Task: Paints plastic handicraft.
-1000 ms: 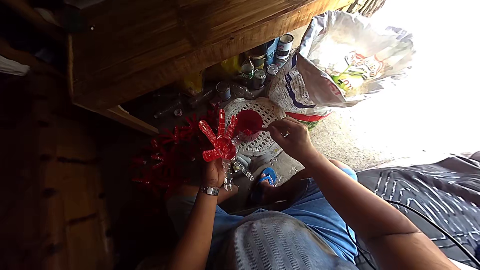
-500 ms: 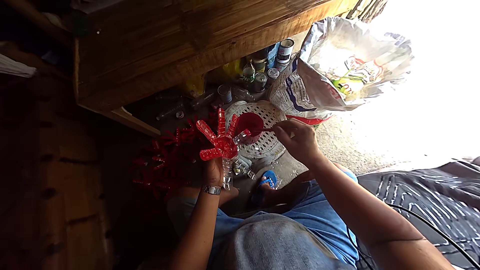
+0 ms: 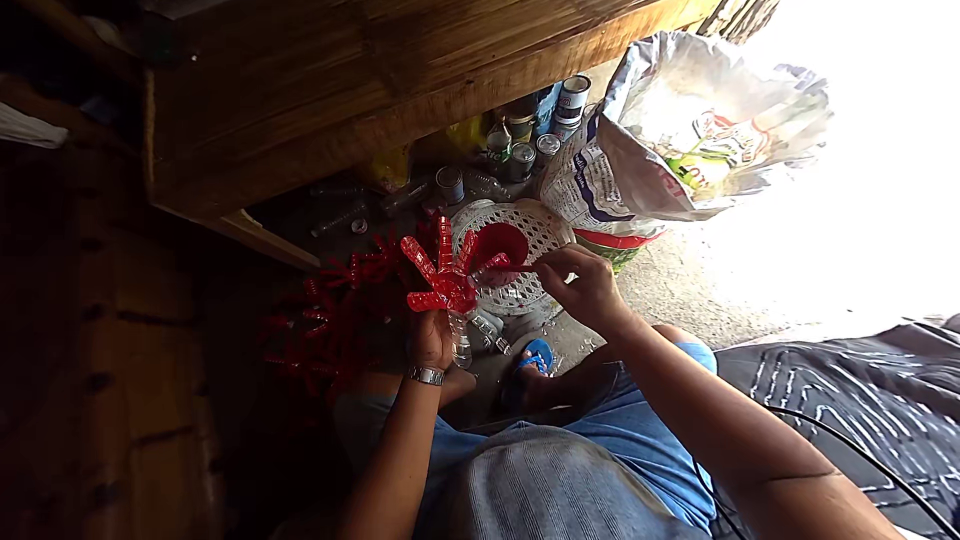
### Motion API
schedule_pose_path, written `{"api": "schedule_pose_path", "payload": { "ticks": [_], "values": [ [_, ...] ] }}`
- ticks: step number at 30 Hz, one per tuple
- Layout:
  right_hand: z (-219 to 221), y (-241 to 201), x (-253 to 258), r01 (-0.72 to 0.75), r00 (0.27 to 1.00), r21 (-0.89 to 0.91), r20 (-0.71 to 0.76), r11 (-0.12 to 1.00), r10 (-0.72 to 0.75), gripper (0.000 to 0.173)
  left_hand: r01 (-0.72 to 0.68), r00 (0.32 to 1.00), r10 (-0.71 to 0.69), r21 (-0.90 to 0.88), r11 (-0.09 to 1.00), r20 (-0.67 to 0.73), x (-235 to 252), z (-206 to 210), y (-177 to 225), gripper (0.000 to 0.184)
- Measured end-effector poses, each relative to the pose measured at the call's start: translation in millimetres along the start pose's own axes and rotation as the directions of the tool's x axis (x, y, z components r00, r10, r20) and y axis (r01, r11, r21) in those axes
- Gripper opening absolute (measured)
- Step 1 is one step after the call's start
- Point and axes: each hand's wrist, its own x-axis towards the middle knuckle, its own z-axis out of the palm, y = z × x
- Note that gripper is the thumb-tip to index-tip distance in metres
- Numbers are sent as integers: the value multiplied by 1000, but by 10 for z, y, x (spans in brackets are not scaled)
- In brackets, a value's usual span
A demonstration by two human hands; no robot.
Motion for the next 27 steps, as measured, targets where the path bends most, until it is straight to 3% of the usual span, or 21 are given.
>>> {"api": "schedule_pose_path", "payload": {
  "ticks": [8,16,22,27],
  "values": [
    [-22,-12,2,57,998,-40,23,998,-57,15,-13,1000,13,-3,1000,13,5,25,-2,24],
    [15,11,33,23,999,-71,43,997,-20,16,-13,1000,14,-13,1000,13,-15,78,4,21],
    [-34,-95,13,70,998,-46,-4,996,-70,15,-13,999,13,4,1000,35,-35,110,33,20],
    [41,-58,-5,58,996,-17,67,998,-56,15,-14,999,14,-22,1000,41,-16,98,31,19]
  ]
}}
